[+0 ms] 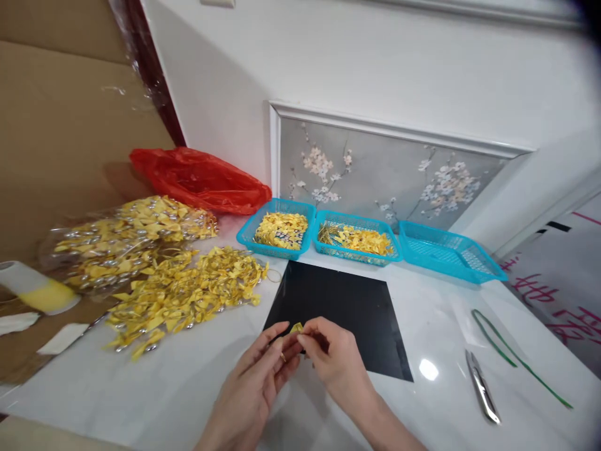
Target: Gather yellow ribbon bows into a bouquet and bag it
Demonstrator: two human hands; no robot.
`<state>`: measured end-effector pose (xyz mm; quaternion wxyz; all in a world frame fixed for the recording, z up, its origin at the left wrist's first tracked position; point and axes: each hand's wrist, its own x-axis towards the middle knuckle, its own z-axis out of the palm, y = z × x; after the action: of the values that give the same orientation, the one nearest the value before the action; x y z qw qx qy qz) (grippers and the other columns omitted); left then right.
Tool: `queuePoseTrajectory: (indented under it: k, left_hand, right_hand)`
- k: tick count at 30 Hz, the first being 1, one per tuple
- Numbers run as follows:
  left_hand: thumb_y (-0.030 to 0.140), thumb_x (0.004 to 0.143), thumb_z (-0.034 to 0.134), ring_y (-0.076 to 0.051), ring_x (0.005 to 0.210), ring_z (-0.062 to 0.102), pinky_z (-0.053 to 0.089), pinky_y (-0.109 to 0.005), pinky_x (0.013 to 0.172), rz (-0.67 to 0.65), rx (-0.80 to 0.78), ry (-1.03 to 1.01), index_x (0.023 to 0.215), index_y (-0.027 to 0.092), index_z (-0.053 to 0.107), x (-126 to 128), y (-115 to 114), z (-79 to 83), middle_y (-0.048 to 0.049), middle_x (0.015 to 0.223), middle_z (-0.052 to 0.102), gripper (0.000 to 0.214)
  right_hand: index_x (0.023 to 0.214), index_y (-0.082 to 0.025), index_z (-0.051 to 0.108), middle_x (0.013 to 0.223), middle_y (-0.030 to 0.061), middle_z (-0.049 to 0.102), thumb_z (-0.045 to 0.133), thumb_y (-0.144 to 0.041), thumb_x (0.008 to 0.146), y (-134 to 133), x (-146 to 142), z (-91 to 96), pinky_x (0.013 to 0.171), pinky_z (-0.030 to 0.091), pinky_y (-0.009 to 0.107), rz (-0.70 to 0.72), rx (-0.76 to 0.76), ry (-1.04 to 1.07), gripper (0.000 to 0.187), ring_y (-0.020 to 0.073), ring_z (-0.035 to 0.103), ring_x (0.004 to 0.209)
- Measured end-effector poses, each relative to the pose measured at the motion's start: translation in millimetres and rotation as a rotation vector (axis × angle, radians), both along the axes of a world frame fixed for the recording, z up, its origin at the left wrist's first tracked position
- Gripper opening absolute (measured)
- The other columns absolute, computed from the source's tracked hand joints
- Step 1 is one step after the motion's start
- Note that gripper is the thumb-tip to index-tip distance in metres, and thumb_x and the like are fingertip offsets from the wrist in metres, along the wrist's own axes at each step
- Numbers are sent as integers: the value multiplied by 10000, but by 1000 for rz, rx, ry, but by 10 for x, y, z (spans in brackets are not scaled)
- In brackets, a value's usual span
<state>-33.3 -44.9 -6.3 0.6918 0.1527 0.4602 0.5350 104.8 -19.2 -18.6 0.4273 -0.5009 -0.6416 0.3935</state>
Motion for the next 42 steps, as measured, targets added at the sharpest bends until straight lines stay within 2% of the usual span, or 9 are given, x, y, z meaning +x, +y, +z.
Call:
queuePoseTrajectory:
  k: [5,9,12,15,18,21,29,35,42]
  left_hand:
    - [297,789,662,-254,1107,604,484,-371,930,-143,36,-4,1086,205,648,-118,-13,9,-111,1138,688,311]
    - [401,767,672,-267,1152,568,501,-372,898,-181,55,248,1175,225,617,-293,-37,37,-117,1164,672,448]
    - [419,692,730,-270,1032,625,526,-344,823,-108,93,474,1126,197,655,-410,-98,32,-119,1043,709,492]
    - [427,683,722,-206,756,646,526,-290,662,-93,123,549,985,175,704,-442,-173,19,-87,869,716,394]
    - [416,727,681,-107,531,508,403,-205,491,-199,107,494,784,172,698,-377,-200,26,-17,648,630,251]
    - [427,756,652,-63,446,351,236,-182,424,-325,99,395,593,154,616,-268,-150,25,39,499,461,320]
    - [401,718,711,-45,457,157,106,-182,414,-301,138,234,665,120,663,-112,51,-56,91,477,308,290]
    - [293,710,749,-32,483,228,166,-134,398,-258,100,88,674,78,681,-128,40,-54,52,531,397,228]
    - [212,786,670,-22,519,388,248,-93,382,-65,2,-185,717,93,657,-121,-136,-21,6,669,483,138]
  right_hand:
    - [852,-194,622,733,15,649,547,-233,806,73,14,-22,572,461,234,36,-51,31,96,140,588,621]
    - [819,-191,635,700,11,636,541,-228,798,149,49,-52,525,438,225,34,-40,-30,104,130,566,581]
    - [854,-182,630,715,13,627,540,-255,807,177,115,-113,519,446,225,26,-76,-11,125,125,561,575]
    - [894,-173,621,720,15,617,534,-273,808,172,182,-177,528,461,237,42,-137,0,158,125,561,565]
    - [880,-174,623,718,12,610,524,-274,813,135,212,-198,520,443,238,64,-154,-21,156,122,557,553]
    - [846,-181,631,703,9,597,513,-265,825,89,204,-173,531,426,243,77,-125,-86,147,127,552,566]
    - [793,-190,643,776,14,607,522,-201,830,53,196,-50,591,416,244,80,34,-168,127,129,534,640]
    - [799,-199,657,755,-1,618,517,-121,837,30,99,126,609,417,219,116,62,-192,164,123,565,674]
    - [876,-206,653,816,27,620,462,-95,865,-144,-208,174,648,435,242,156,312,-401,221,155,598,718]
